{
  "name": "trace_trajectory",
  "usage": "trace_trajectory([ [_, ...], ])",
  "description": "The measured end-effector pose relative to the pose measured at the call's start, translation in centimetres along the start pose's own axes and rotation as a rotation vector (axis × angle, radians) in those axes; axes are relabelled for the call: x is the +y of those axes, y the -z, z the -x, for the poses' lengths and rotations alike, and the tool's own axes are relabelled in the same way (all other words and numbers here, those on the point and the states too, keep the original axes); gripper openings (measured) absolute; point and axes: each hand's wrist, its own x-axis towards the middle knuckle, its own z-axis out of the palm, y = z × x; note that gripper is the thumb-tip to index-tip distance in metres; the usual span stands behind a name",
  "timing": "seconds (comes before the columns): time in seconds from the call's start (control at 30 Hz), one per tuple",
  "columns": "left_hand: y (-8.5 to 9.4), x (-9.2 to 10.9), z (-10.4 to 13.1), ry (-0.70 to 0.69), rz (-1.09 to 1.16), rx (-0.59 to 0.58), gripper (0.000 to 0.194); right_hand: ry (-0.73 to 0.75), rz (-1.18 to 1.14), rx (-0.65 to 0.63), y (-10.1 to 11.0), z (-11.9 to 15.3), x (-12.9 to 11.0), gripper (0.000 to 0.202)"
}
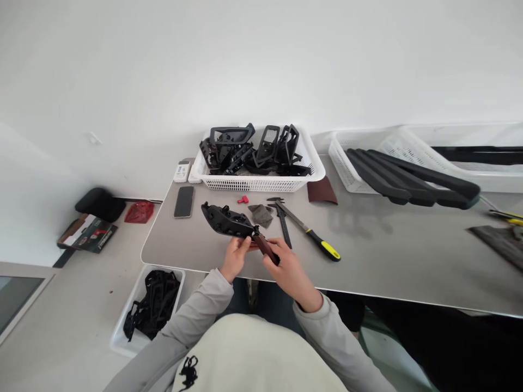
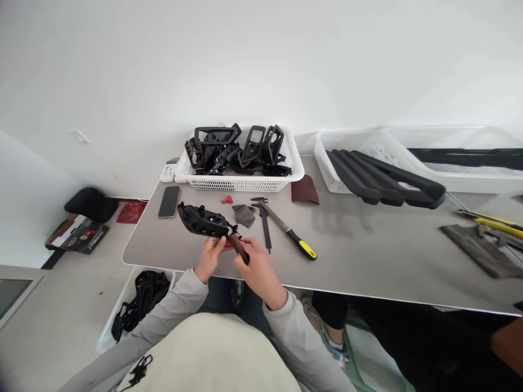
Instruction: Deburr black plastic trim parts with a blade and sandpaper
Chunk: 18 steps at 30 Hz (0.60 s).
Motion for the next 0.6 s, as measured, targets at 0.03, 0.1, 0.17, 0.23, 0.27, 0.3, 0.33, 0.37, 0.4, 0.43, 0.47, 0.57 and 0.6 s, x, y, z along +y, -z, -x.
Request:
trace_trajectory([
  [0.03,-0.03,-0.01,0.02,-0.005,0.000,0.000,0.047,0.009,-0.005,0.003,-0.02,0.04,-0.02,0.031],
  [0.1,-0.10,0.05,0.05,-0.019,-0.004,-0.006,0.049,0.030,-0.010,0.014,-0.04,0.11,-0.04,0.033],
  [0.17,-0.15,0.19,0.07,-0.020,-0.012,-0.009,0.049,0.025,-0.003,0.014,0.01,0.15,-0.05,0.033],
  [0.23,-0.18,0.37,0.08,-0.010,-0.012,0.000,0.046,0.002,-0.003,0.021,0.12,0.17,-0.10,0.033],
  [0.27,-0.20,0.47,0.08,-0.004,-0.008,0.003,0.045,-0.002,-0.016,0.029,0.18,0.16,-0.17,0.034],
  [0.3,-0.22,0.56,0.08,-0.001,-0.003,0.002,0.045,0.002,-0.040,0.036,0.22,0.13,-0.27,0.034],
  [0.33,-0.24,0.63,0.09,-0.001,0.001,-0.004,0.045,0.009,-0.068,0.039,0.24,0.09,-0.38,0.033],
  [0.37,-0.26,0.69,0.09,-0.003,0.003,-0.010,0.046,0.015,-0.096,0.039,0.24,0.04,-0.50,0.032],
  [0.4,-0.28,0.73,0.09,-0.006,0.004,-0.013,0.047,0.017,-0.120,0.035,0.24,-0.01,-0.61,0.031],
  [0.43,-0.30,0.75,0.09,-0.009,0.006,-0.009,0.048,0.010,-0.140,0.030,0.24,-0.07,-0.67,0.029],
  [0.47,-0.30,0.76,0.09,-0.011,0.009,-0.001,0.047,-0.005,-0.157,0.025,0.26,-0.12,-0.66,0.028],
  [0.57,-0.19,0.88,0.12,-0.003,0.037,0.017,0.044,-0.080,-0.241,0.037,0.58,-0.23,-0.16,0.022],
  [0.6,-0.13,0.98,0.14,0.003,0.052,0.006,0.044,-0.123,-0.289,0.059,0.73,-0.28,0.14,0.020],
])
